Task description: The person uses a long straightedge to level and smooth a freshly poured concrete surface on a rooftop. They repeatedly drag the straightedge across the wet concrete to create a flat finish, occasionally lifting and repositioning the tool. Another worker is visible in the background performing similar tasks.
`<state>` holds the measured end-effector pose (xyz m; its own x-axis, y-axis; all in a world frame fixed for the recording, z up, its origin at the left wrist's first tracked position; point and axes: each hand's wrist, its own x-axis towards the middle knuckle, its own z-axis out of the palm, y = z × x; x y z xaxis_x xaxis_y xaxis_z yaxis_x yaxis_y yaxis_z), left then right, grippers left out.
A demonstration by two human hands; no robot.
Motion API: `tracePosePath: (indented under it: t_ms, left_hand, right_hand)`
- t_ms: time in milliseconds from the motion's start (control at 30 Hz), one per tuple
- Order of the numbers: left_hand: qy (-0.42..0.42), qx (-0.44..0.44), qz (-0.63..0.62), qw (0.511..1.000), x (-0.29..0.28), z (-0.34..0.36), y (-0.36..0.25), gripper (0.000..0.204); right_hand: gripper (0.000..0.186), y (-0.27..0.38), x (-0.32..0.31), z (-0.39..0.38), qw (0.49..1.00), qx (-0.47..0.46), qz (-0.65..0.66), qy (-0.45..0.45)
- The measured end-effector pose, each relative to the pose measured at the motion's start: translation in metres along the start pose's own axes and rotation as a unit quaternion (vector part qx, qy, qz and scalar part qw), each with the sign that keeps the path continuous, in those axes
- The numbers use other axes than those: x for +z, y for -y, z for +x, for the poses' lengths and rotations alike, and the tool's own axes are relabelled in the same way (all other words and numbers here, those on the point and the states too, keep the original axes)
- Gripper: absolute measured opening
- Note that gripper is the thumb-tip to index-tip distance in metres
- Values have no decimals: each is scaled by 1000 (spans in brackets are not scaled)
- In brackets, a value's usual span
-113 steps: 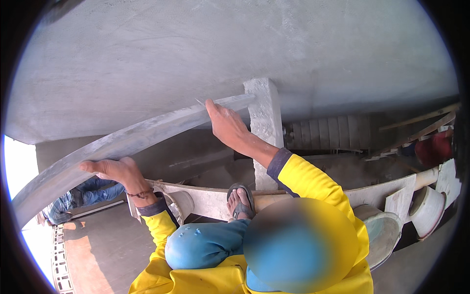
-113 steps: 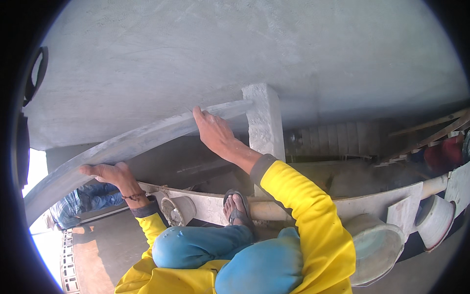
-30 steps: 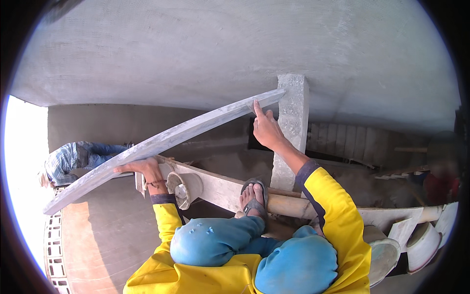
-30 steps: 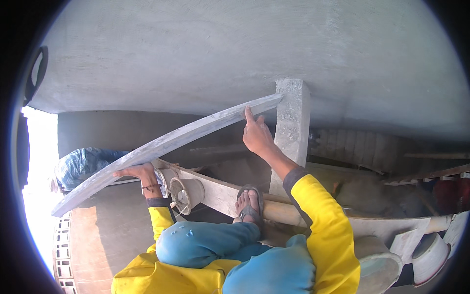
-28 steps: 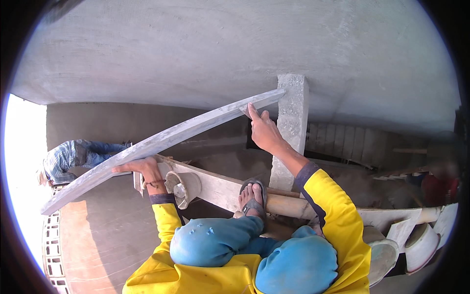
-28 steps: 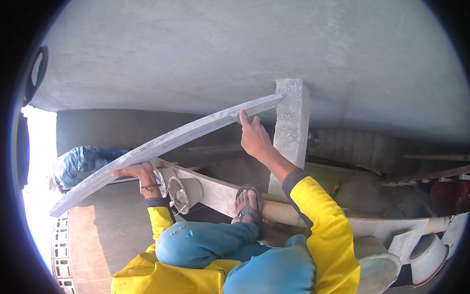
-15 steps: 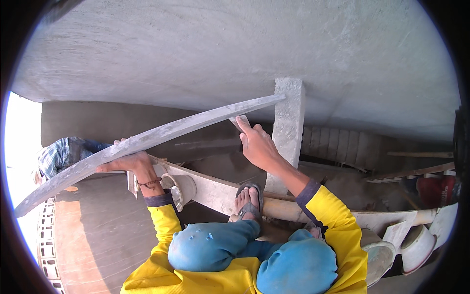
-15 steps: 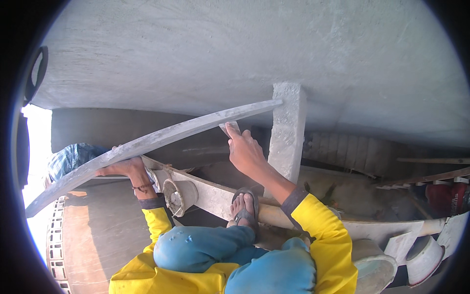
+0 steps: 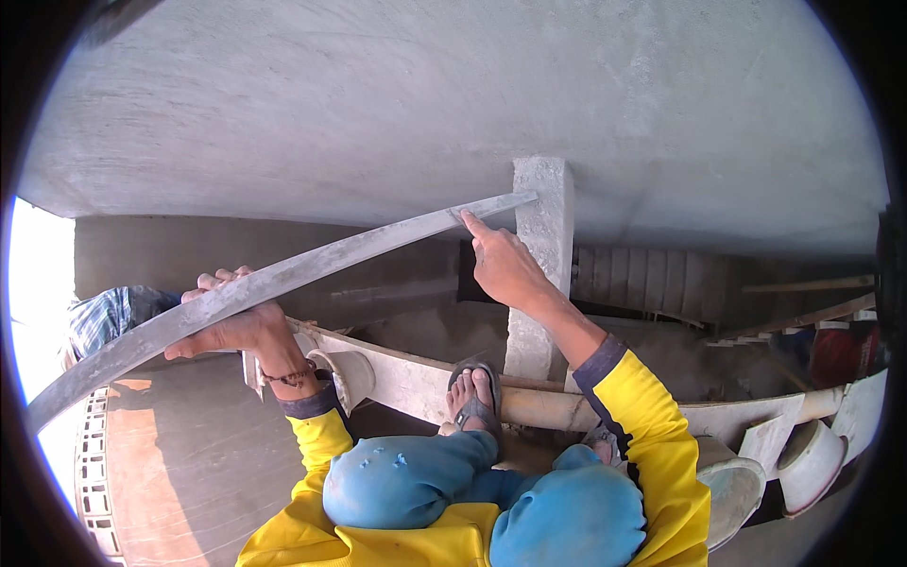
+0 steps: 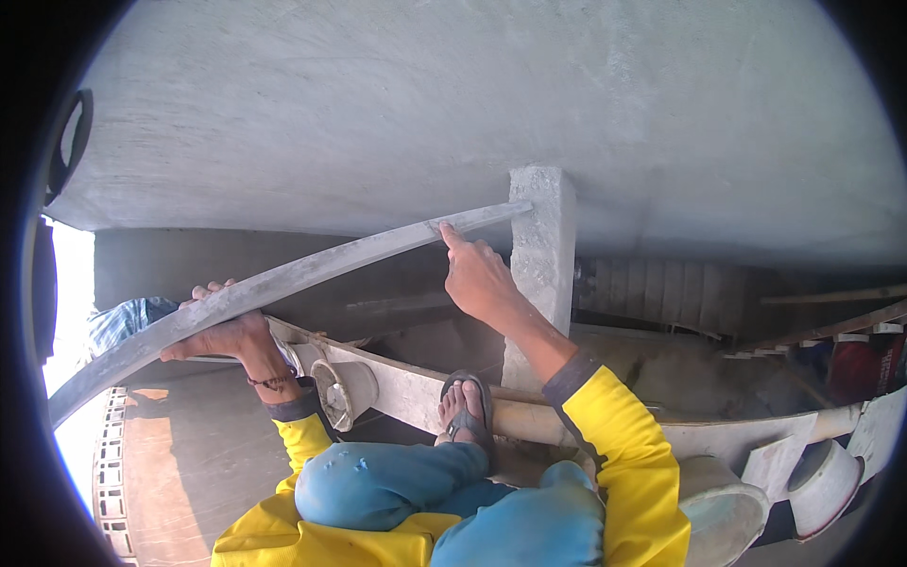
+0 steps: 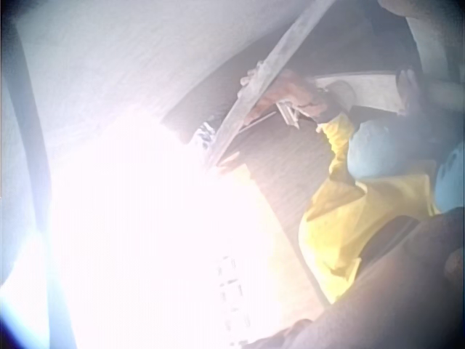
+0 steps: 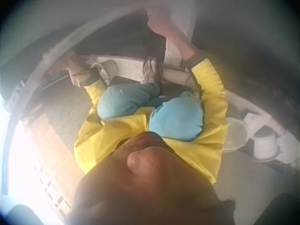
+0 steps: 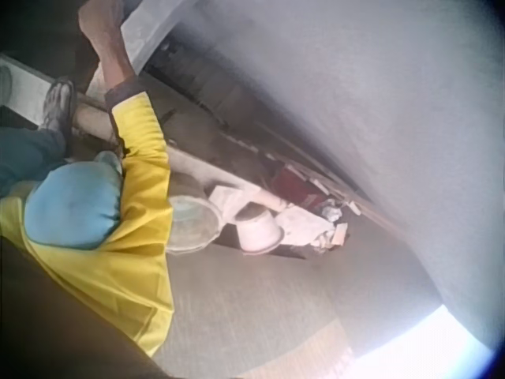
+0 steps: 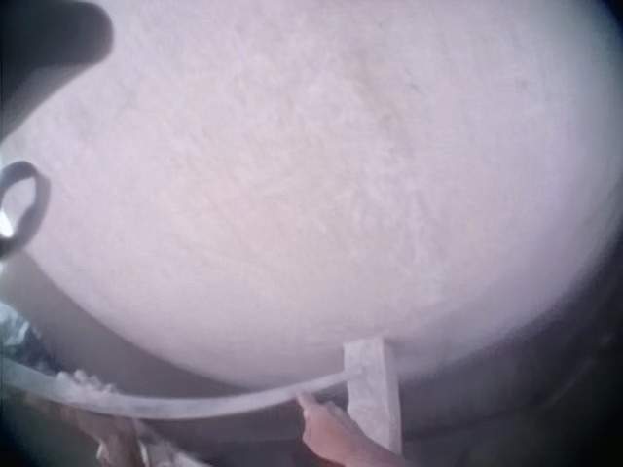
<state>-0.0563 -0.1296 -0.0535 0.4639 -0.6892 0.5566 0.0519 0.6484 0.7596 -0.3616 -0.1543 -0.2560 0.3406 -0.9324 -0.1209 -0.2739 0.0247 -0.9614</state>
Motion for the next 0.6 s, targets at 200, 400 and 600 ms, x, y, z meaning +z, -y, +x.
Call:
tracePosePath:
  t_ms: [200,400,600]
  left_hand:
    - [27,8,11,1000,10,-3,-2,89]
    - [66,9,14,998,12,1,-2,88]
    - [36,11,14,999,12,5,1,88]
  right_hand:
    - [52,2,-3,-4,1000,-24,-13,0]
    - [52,0,-9,-4,999,-9,-19,31]
    - [54,-2,-13,6,999,-14,-19,32]
